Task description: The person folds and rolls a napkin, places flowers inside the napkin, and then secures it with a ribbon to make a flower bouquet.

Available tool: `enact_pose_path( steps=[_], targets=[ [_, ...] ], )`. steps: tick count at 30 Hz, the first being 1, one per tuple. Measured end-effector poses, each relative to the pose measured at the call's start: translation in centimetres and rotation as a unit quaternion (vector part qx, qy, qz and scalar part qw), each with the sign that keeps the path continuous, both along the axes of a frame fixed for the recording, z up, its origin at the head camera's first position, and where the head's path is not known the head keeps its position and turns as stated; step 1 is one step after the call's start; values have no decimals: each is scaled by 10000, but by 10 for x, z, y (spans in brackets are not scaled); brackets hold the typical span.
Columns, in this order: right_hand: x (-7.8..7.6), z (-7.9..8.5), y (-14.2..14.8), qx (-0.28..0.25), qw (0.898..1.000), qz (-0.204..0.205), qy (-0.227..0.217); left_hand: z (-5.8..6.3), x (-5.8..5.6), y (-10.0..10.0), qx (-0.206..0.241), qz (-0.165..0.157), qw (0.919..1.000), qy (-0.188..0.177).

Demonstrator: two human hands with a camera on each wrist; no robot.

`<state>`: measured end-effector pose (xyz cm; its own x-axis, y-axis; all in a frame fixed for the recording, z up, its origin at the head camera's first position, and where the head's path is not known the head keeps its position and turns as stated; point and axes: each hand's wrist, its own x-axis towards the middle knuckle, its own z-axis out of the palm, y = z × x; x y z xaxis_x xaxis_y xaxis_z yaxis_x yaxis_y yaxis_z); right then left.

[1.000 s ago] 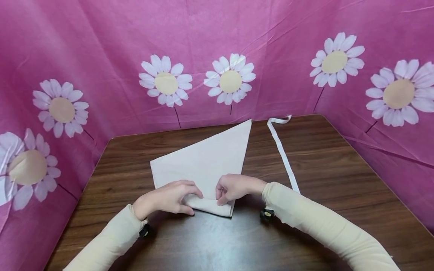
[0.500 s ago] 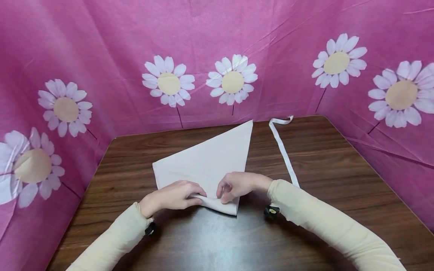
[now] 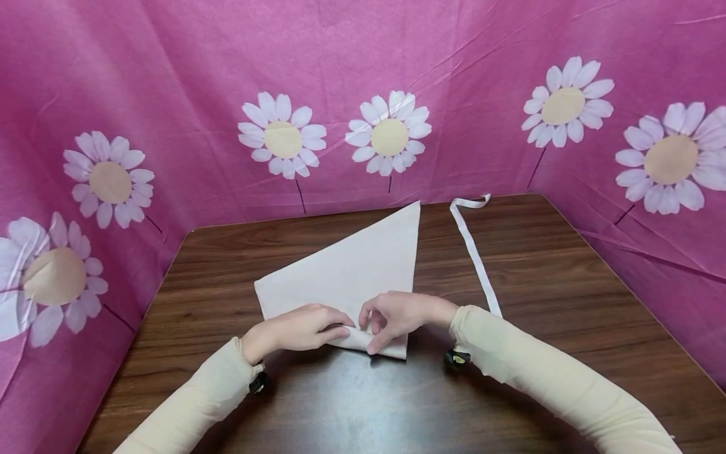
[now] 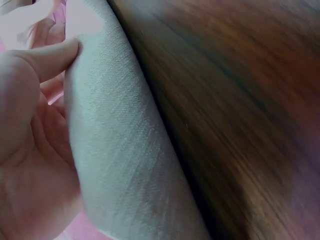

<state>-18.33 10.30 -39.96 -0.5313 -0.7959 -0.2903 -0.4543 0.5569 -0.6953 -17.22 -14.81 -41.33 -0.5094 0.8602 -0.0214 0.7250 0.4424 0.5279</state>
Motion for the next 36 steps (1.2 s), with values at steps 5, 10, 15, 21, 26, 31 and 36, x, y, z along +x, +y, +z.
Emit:
enact_pose_path(
  steps=[5,10,15,21,26,31,36],
  targets=[
    [3,-2,1,62,9998,-152,-78,-2,1,3,144,74,9998,-111],
    [3,-3,2,90,9997,-216,-77,-5,1,1,519,12,9982,316],
    [2,-3,3,116,9989,-326,-307,-8,3,-3,638,-69,9959,643],
    [1,-3,7,123,9968,-452,-645,-10,8,-6,203,-43,9974,695],
    [-1,-5,9,37,9974,-435,-568,-9,8,-5,190,-148,9953,935],
    [0,-7,11,20,9986,-387,-363,-9,8,-4,172,-234,9943,1021],
    [1,-3,18,-160,9989,-285,345,-9,8,-1,230,-234,9938,1058]
  ],
)
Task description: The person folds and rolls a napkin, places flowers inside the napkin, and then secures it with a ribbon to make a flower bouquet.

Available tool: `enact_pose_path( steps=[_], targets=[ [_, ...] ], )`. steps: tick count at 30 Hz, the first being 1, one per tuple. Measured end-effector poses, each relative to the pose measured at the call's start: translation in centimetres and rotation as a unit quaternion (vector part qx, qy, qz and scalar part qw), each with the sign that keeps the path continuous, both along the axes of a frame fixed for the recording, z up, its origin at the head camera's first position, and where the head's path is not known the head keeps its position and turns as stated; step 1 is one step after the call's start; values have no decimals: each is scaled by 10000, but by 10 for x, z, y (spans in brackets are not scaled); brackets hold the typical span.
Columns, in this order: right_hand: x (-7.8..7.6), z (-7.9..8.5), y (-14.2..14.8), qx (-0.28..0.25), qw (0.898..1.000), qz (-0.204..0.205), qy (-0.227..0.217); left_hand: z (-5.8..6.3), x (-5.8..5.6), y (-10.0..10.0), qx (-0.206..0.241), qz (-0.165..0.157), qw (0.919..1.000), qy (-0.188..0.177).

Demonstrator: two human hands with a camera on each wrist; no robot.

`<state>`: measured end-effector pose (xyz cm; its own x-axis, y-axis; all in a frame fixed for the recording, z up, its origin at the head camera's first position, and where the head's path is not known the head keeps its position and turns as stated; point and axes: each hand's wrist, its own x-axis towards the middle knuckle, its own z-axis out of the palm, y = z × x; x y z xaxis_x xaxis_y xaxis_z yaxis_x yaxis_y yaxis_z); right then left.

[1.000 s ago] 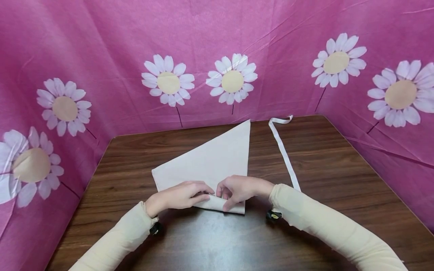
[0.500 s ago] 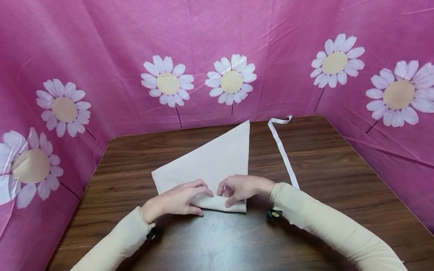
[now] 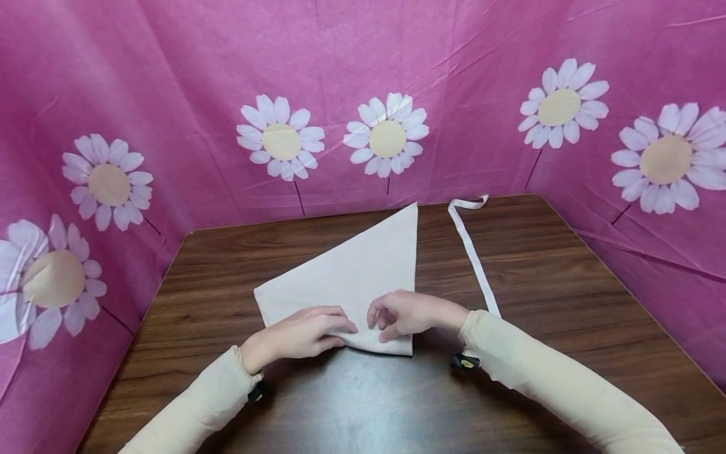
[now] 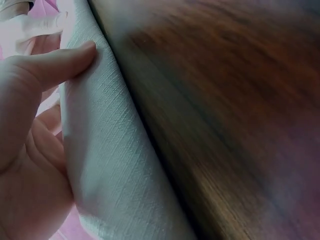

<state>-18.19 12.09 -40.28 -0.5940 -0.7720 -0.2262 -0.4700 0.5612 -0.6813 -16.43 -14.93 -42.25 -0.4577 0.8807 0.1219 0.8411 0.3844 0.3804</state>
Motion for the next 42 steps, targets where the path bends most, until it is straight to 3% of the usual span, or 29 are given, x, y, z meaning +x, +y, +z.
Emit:
enact_pose_path(
  steps=[7,13,19,29,36,42],
  targets=[
    [9,12,13,-148,9979,-19,636,1,1,4,36,185,9998,21],
    [24,4,22,-35,9933,-6,1151,3,2,11,128,320,9992,-220],
    [30,-5,33,-46,9911,-75,1329,3,4,18,220,321,9986,-359],
    [26,-9,52,-457,9969,-234,600,0,7,29,349,404,9968,-592],
    [21,-16,63,-689,9969,-324,189,5,9,34,644,370,9972,120],
    [20,-17,66,-746,9963,-415,-58,7,16,40,56,260,9988,417]
  ],
)
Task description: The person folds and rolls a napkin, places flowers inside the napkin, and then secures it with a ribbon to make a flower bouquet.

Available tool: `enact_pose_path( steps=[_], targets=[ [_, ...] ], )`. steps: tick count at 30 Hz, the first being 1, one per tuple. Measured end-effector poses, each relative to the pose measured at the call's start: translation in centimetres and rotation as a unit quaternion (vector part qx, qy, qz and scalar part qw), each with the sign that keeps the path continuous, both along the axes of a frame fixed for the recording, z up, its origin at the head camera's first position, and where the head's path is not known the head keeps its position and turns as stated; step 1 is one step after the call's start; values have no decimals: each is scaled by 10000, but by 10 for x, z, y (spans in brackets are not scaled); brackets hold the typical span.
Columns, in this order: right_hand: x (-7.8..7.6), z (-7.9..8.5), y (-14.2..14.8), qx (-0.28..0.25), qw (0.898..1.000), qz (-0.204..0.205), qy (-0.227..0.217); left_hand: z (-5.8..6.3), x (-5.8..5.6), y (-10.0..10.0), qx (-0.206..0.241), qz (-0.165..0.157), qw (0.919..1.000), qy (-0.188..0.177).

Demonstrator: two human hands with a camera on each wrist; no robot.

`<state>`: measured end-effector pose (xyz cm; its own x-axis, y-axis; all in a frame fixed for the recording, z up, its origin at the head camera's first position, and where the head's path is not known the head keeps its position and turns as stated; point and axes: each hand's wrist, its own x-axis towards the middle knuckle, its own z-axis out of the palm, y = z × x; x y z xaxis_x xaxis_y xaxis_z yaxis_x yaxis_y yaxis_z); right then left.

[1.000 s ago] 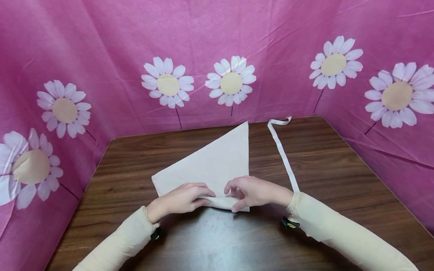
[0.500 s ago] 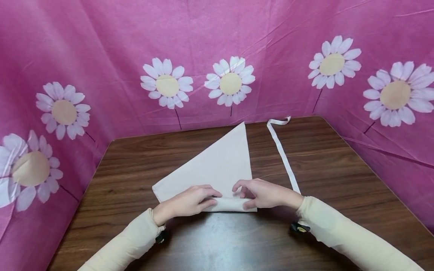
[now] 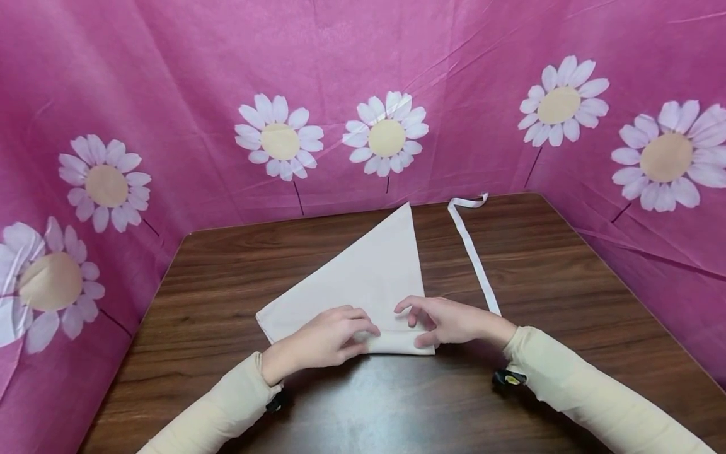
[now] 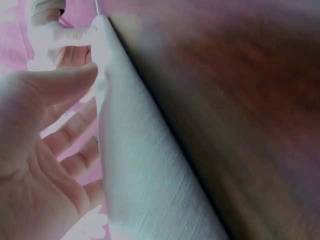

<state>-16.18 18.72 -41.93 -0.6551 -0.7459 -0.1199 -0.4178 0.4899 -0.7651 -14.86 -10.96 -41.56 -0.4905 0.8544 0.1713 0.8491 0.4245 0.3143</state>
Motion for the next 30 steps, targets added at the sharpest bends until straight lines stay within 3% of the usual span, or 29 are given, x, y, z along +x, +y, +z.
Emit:
enact_pose_path(
  steps=[6,10,12,15,20,25,30],
  targets=[
    [1,2,4,-223,9976,-65,-651,-4,4,2,-300,76,9995,-31],
    [-1,2,8,-281,9975,15,-645,-5,3,4,-180,50,9998,-6],
    [-2,3,10,-241,9990,84,-380,-6,2,5,-86,1,10000,31],
    [-2,4,11,-120,9991,84,403,-6,0,5,74,-48,10000,-18],
    [6,6,10,14,9863,-6,1652,-4,-3,5,240,-14,9992,-306],
    [14,6,3,244,9813,142,1902,0,-3,9,278,117,9975,-644],
    [17,4,0,489,9804,-34,1908,2,0,15,428,226,9949,-885]
  ],
)
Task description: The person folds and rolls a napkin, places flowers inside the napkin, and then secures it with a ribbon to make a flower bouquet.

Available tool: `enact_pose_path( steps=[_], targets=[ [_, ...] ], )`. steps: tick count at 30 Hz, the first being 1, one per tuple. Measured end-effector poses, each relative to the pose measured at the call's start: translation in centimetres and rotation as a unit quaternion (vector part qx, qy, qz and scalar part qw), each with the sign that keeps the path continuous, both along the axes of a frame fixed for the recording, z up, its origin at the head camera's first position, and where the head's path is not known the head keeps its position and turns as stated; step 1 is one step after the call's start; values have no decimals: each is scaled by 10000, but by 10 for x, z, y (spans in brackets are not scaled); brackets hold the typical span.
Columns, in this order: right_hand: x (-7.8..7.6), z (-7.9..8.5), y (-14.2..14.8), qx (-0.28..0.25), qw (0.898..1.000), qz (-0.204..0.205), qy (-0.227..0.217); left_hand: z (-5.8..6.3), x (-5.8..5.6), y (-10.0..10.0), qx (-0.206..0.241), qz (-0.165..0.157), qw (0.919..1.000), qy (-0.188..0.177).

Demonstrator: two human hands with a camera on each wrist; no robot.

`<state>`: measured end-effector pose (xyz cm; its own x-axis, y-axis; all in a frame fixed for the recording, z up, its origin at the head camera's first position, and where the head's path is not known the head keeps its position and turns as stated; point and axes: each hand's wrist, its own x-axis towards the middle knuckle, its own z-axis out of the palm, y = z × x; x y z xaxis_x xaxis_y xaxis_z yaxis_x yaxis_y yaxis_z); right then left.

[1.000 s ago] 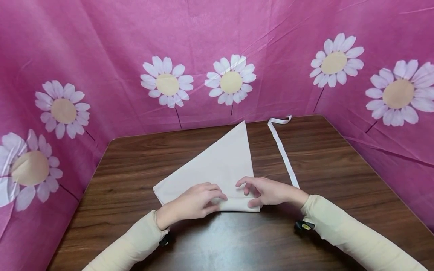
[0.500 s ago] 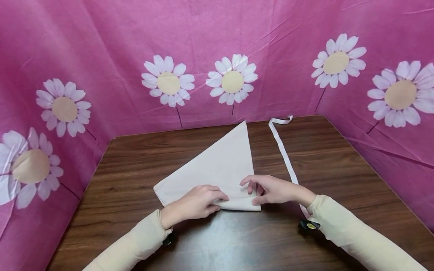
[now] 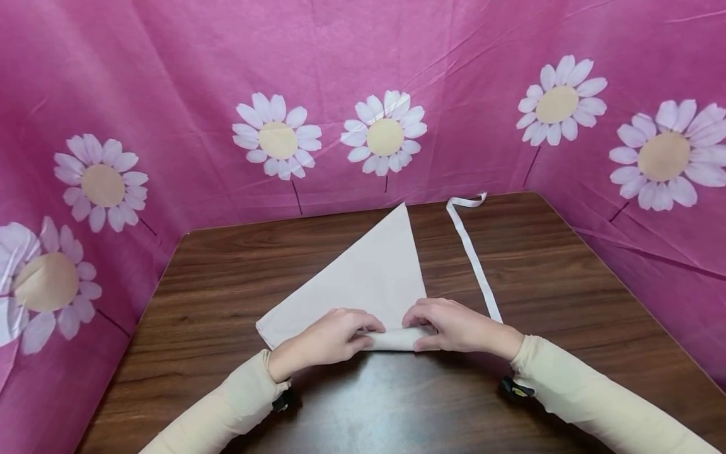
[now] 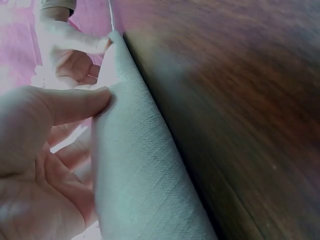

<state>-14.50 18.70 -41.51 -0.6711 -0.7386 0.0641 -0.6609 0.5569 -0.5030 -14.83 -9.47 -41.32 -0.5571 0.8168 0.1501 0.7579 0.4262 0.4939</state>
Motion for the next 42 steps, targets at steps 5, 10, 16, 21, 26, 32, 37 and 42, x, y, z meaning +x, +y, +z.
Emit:
enact_pose_path(
  steps=[5,10,16,21,26,32,37,42],
  targets=[
    [-2,-2,1,31,9998,69,163,2,4,1,30,92,9999,115],
    [-4,-3,1,87,9996,161,229,-1,6,1,39,120,9991,415],
    [-6,-3,0,90,9997,133,169,-5,8,1,88,189,9976,667],
    [-6,-2,-1,87,9999,99,89,-5,7,0,4,226,9972,713],
    [-7,-1,0,102,9999,37,21,-4,7,1,-205,223,9980,555],
    [-8,0,-1,113,9998,16,-133,-6,9,-1,-517,279,9976,374],
    [-10,0,-1,59,9997,26,-215,-7,8,0,-495,176,9974,500],
    [-13,0,0,-16,9997,52,-252,-7,5,2,-548,133,9968,573]
  ],
)
